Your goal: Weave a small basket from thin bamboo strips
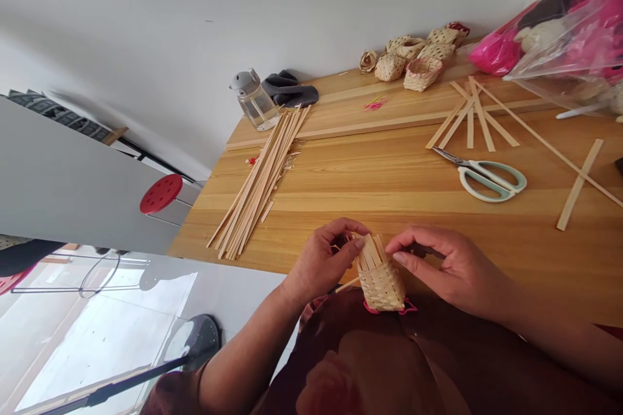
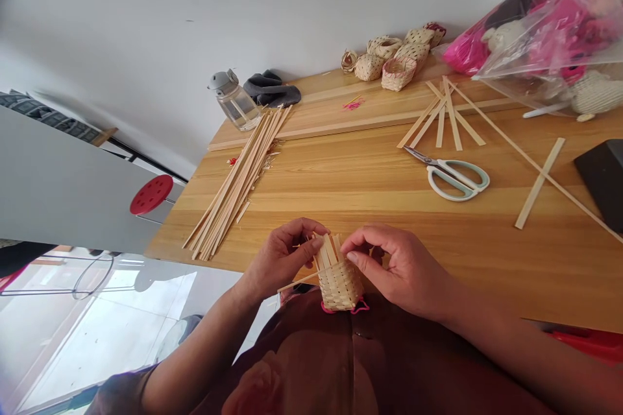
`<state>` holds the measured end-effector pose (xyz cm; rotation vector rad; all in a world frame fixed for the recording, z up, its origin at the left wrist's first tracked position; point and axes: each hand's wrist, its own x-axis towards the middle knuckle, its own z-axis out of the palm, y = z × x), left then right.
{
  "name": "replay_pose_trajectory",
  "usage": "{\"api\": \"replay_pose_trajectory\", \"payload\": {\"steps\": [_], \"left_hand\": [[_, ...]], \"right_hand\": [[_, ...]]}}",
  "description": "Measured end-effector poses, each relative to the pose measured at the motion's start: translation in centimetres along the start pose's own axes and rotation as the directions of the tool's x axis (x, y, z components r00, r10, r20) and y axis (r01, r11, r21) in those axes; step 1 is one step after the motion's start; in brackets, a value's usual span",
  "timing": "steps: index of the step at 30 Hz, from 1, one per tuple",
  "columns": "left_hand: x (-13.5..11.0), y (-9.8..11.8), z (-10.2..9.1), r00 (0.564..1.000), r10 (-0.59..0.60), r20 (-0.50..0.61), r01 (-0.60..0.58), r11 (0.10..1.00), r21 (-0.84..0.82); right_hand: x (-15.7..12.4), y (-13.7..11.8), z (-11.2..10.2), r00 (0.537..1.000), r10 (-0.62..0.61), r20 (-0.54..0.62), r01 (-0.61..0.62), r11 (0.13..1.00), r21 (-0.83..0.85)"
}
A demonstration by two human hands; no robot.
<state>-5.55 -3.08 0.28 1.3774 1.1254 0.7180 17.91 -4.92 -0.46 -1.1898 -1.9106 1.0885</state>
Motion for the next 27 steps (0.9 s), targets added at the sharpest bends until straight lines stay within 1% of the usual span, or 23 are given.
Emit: {"api": "replay_pose_trajectory", "payload": {"steps": [5, 10, 15, 21, 27], "left_hand": [[-0.02, 0.01, 0.03, 1.0, -0.007, 0.017, 0.007, 1.0, 0.0], [0.05, -0.17, -0.09, 1.0, 0.015, 0.019, -0.015, 0.999, 0.029], [0.18, 0.01, 0.03, 1.0, 0.029, 0.0, -0.029, 0.999, 0.023], [0.3, 0.03, 0.31, 0.999, 0.031, -0.028, -0.031, 0.999, 0.009], [0.2, 0.1, 0.37, 1.0, 0.015, -0.019, -0.014, 0.999, 0.031]], "right_hand": [[0.02, -0.2, 0.06, 1.0, 0.013, 0.011, -0.013, 1.0, 0.001], [0.14, -0.42, 0.08, 0.999, -0.019, 0.037, 0.02, 1.0, -0.014], [0.4, -0.63, 0.04, 0.999, -0.029, 0.031, 0.029, 0.999, -0.016], [0.62, -0.45, 0.23, 0.994, -0.108, 0.017, 0.108, 0.994, -0.022], [0.8, -0.38, 0.28, 0.993, -0.113, 0.016, 0.114, 0.993, -0.034]]}}
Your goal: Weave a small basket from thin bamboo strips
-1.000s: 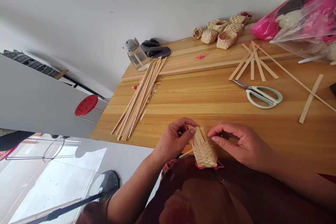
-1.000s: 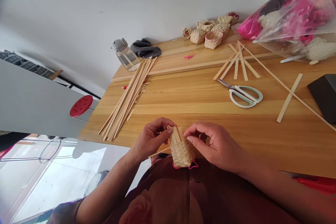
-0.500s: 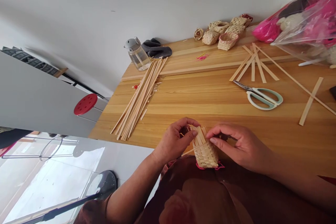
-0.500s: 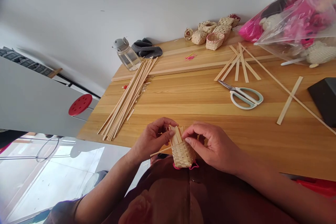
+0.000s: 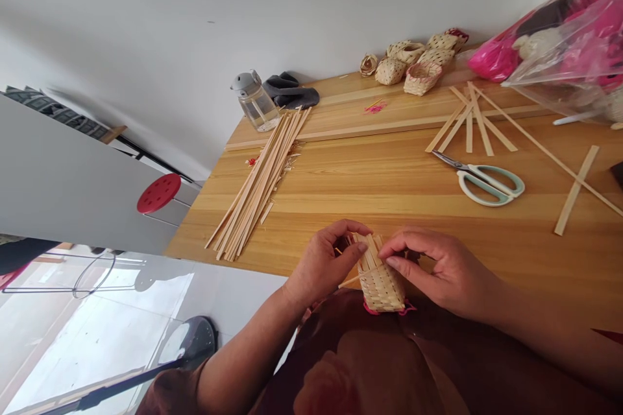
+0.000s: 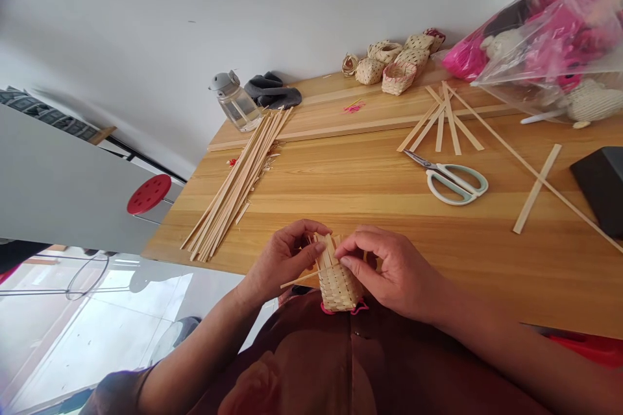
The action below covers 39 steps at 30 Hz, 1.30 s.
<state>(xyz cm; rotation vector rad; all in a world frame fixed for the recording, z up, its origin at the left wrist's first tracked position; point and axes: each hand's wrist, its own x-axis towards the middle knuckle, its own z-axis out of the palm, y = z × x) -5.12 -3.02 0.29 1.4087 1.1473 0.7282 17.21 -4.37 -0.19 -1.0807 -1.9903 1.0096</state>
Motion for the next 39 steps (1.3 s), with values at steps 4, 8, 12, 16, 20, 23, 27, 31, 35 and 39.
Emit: {"api": "replay_pose_trajectory", "payload": {"steps": [4, 8, 12, 16, 20, 23, 27, 31, 35, 39], "left_hand": [[-0.1, 0.1, -0.2, 0.999, 0.002, 0.045, -0.001, 1.0, -0.023], [0.0, 0.1, -0.5, 0.996, 0.024, 0.082, -0.02, 0.998, -0.056], [0.1, 0.0, -0.5, 0.996, 0.03, 0.082, -0.022, 0.996, -0.089], [0.0, 0.1, -0.3, 0.997, 0.038, 0.067, -0.03, 0.992, -0.119], [-0.1, 0.1, 0.1, 0.995, 0.078, 0.055, -0.072, 0.99, -0.118], [-0.3, 0.4, 0.3, 0.995, 0.083, 0.048, -0.078, 0.992, -0.102], [-0.5, 0.8, 0.3, 0.999, 0.046, 0.02, -0.046, 0.998, -0.038], [-0.6, 1.0, 0.1, 0.999, -0.023, 0.026, 0.023, 1.0, -0.015], [-0.5, 0.8, 0.1, 0.998, -0.032, 0.049, 0.035, 0.998, -0.059], [-0.6, 0.5, 0.4, 0.999, -0.01, 0.048, 0.017, 0.991, -0.13]], "right_hand": [[-0.1, 0.2, 0.0, 1.0, 0.005, 0.009, -0.005, 1.0, -0.003], [-0.2, 0.2, 0.1, 0.996, 0.081, 0.024, -0.081, 0.996, 0.032], [0.2, 0.1, 0.0, 0.976, 0.208, 0.059, -0.215, 0.965, 0.148], [1.0, 0.1, -0.5, 0.968, 0.228, 0.107, -0.243, 0.957, 0.16], [2.2, 0.3, -0.9, 0.969, 0.205, 0.139, -0.222, 0.968, 0.12], [3.0, 0.6, -0.7, 0.951, 0.215, 0.222, -0.256, 0.951, 0.174], [3.5, 1.0, -0.5, 0.946, 0.207, 0.251, -0.274, 0.922, 0.272], [3.5, 1.4, -0.7, 0.957, 0.139, 0.255, -0.224, 0.912, 0.343], [3.4, 1.3, -0.9, 0.933, 0.198, 0.3, -0.288, 0.912, 0.293], [3.5, 1.3, -0.9, 0.926, 0.208, 0.315, -0.284, 0.933, 0.22]]}}
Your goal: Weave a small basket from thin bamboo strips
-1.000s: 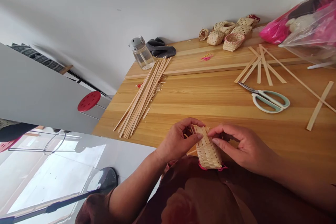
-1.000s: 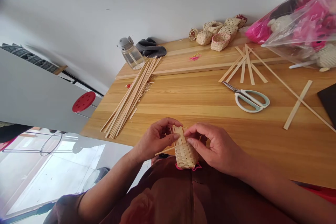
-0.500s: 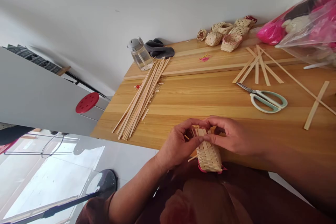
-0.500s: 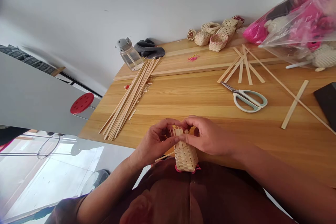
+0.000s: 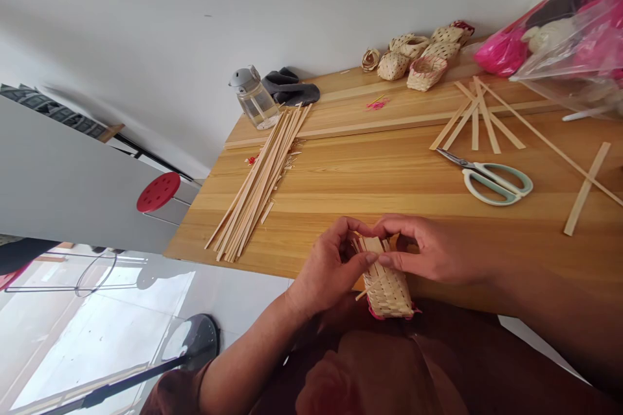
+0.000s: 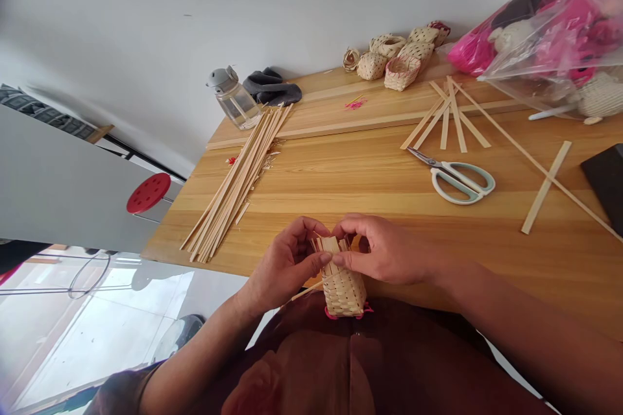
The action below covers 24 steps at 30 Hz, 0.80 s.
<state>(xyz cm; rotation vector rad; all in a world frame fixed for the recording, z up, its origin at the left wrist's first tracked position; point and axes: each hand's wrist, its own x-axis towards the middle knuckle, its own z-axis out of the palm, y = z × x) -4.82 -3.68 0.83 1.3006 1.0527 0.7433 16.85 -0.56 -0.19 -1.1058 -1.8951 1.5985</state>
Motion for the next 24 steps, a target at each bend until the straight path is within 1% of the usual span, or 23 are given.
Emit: {"api": "replay_pose_trajectory", "payload": {"steps": [3, 6, 8, 12, 15, 16, 17, 18, 19, 21, 23, 24], "left_hand": [[0.0, 0.0, 0.2, 1.0, 0.005, 0.0, -0.005, 1.0, -0.015], [0.0, 0.1, 0.1, 1.0, 0.008, -0.006, -0.008, 0.999, 0.033], [0.0, 0.1, -0.1, 1.0, -0.004, -0.01, 0.004, 0.998, 0.068], [0.2, 0.3, -0.5, 0.999, -0.045, -0.023, 0.048, 0.986, 0.162], [0.2, 0.4, -0.8, 0.997, -0.071, -0.01, 0.071, 0.98, 0.188], [0.2, 0.4, -0.9, 0.997, -0.077, 0.003, 0.075, 0.982, 0.174], [0.2, 0.4, -0.9, 0.997, -0.079, 0.016, 0.075, 0.985, 0.152], [0.2, 0.4, -1.0, 0.997, -0.079, 0.027, 0.075, 0.989, 0.128], [0.2, 0.4, -0.9, 0.996, -0.078, 0.034, 0.074, 0.992, 0.105], [0.3, 0.4, -0.8, 0.996, -0.083, 0.033, 0.081, 0.994, 0.072], [0.4, 0.4, -0.6, 0.995, -0.096, 0.009, 0.096, 0.994, 0.054], [0.4, 0.4, -0.4, 0.995, -0.098, -0.005, 0.098, 0.994, 0.05]], "right_hand": [[0.2, 0.2, -0.1, 1.0, -0.004, 0.006, 0.004, 0.997, 0.076], [0.4, 0.3, -0.1, 1.0, -0.002, 0.027, -0.002, 0.99, 0.14], [0.4, 0.3, -0.1, 0.999, -0.035, 0.023, 0.031, 0.989, 0.142], [0.0, -0.2, 0.2, 0.985, -0.162, -0.058, 0.164, 0.986, 0.033], [-0.8, -0.7, 0.3, 0.96, -0.179, -0.215, 0.17, 0.984, -0.058], [-1.1, -0.8, 0.4, 0.946, -0.197, -0.257, 0.177, 0.979, -0.1], [-1.4, -0.9, 0.4, 0.935, -0.228, -0.27, 0.193, 0.97, -0.151], [-1.6, -0.9, 0.4, 0.929, -0.269, -0.254, 0.22, 0.953, -0.207], [-1.9, -0.9, 0.5, 0.926, -0.31, -0.214, 0.252, 0.932, -0.26], [-2.2, -0.8, 0.8, 0.928, -0.349, -0.131, 0.292, 0.899, -0.326], [-2.3, -0.8, 1.3, 0.928, -0.355, -0.11, 0.297, 0.887, -0.354], [-2.3, -0.8, 1.6, 0.93, -0.347, -0.122, 0.283, 0.887, -0.366]]}}
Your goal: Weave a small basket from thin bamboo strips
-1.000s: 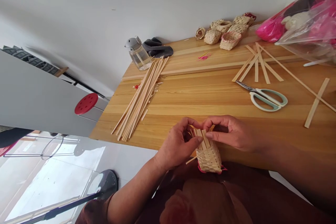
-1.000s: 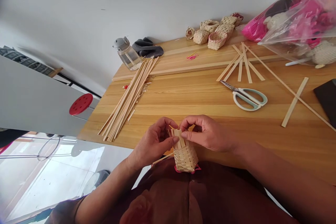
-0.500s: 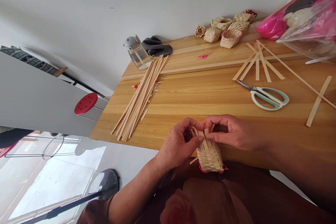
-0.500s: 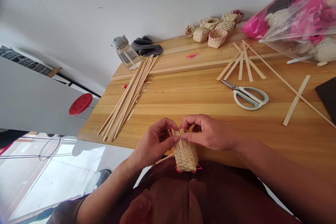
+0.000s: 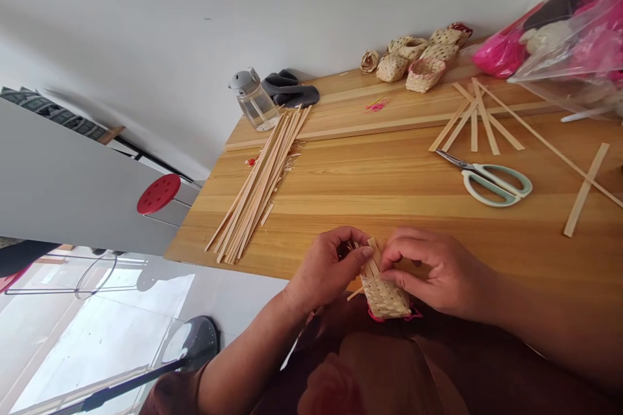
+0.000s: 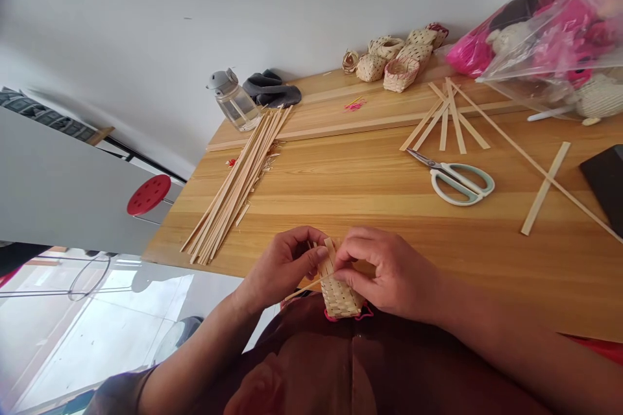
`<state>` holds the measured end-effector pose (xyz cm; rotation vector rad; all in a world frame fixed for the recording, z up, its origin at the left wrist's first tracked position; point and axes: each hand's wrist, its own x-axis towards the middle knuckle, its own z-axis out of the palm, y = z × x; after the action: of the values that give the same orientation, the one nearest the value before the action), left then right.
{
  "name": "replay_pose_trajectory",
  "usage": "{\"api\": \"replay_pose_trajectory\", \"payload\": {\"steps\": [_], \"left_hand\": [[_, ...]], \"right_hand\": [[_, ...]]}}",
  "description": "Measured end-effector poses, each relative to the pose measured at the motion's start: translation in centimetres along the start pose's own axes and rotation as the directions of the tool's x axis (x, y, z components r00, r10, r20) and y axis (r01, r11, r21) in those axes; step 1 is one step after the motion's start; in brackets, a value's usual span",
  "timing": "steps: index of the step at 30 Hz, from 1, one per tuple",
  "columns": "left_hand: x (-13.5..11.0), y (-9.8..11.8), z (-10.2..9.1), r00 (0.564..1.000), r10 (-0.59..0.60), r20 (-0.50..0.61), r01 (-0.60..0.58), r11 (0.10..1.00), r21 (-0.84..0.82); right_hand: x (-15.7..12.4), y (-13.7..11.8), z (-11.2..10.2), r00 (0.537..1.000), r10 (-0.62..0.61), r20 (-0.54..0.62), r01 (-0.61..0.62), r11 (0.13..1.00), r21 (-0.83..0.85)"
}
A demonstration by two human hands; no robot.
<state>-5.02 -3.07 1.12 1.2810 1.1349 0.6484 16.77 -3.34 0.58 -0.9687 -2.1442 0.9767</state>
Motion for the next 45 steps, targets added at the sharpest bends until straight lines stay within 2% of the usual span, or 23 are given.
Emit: {"api": "replay_pose_trajectory", "payload": {"steps": [3, 6, 9, 14, 16, 18, 21, 24, 28, 30, 34, 36, 41, 45], "left_hand": [[0.0, -0.2, 0.2, 0.999, 0.005, -0.033, -0.005, 1.0, 0.015], [-0.2, -0.3, 0.1, 0.999, 0.014, -0.03, -0.012, 0.998, 0.066], [-0.4, -0.4, -0.1, 1.0, 0.024, -0.018, -0.022, 0.995, 0.102], [-0.4, -0.1, 0.0, 1.0, -0.009, -0.002, 0.009, 0.992, 0.129], [-0.4, -0.1, 0.0, 1.0, 0.003, 0.004, -0.003, 0.991, 0.136], [-0.4, 0.0, 0.0, 1.0, 0.017, 0.006, -0.018, 0.99, 0.138], [-0.5, -0.1, -0.1, 0.999, 0.035, -0.001, -0.034, 0.991, 0.129], [-0.7, -0.1, -0.2, 0.999, 0.054, -0.009, -0.052, 0.988, 0.142], [-0.7, 0.0, -0.1, 0.997, 0.072, -0.006, -0.07, 0.982, 0.174], [-0.6, 0.0, -0.1, 0.997, 0.076, 0.002, -0.075, 0.982, 0.175], [-0.6, -0.3, -0.3, 0.997, 0.071, 0.033, -0.075, 0.99, 0.12], [-0.5, -0.5, -0.5, 0.995, 0.071, 0.066, -0.076, 0.994, 0.072], [-0.1, -0.6, -0.8, 0.99, 0.068, 0.127, -0.055, 0.993, -0.103], [0.0, -0.4, -0.8, 0.988, 0.063, 0.138, -0.041, 0.986, -0.16]], "right_hand": [[0.0, -0.5, 0.7, 0.993, 0.107, -0.048, -0.108, 0.994, -0.028], [-0.1, -0.7, 1.2, 0.974, 0.209, -0.088, -0.208, 0.978, 0.022], [-0.3, -0.7, 1.0, 0.981, 0.183, -0.06, -0.18, 0.982, 0.055], [0.3, -0.7, -0.5, 0.994, 0.058, 0.098, -0.062, 0.997, 0.041], [0.6, -0.9, -0.7, 0.992, 0.019, 0.125, -0.022, 0.999, 0.024], [0.8, -1.0, -0.4, 0.992, 0.06, 0.107, -0.061, 0.998, 0.008], [0.4, -1.0, 0.6, 0.986, 0.166, 0.004, -0.166, 0.986, 0.034], [0.0, -0.9, 1.2, 0.984, 0.168, -0.055, -0.165, 0.985, 0.05], [0.1, -1.0, 0.6, 0.992, 0.116, 0.06, -0.115, 0.993, -0.009], [0.2, -1.2, 0.5, 0.988, 0.137, 0.077, -0.135, 0.991, -0.024], [0.1, -1.1, 1.3, 0.957, 0.288, -0.032, -0.283, 0.953, 0.112], [-0.2, -1.0, 1.8, 0.93, 0.367, -0.034, -0.352, 0.911, 0.215], [-0.3, -0.9, 1.7, 0.893, 0.446, 0.061, -0.43, 0.806, 0.406], [0.2, -0.6, 1.3, 0.871, 0.468, 0.15, -0.477, 0.732, 0.486]]}}
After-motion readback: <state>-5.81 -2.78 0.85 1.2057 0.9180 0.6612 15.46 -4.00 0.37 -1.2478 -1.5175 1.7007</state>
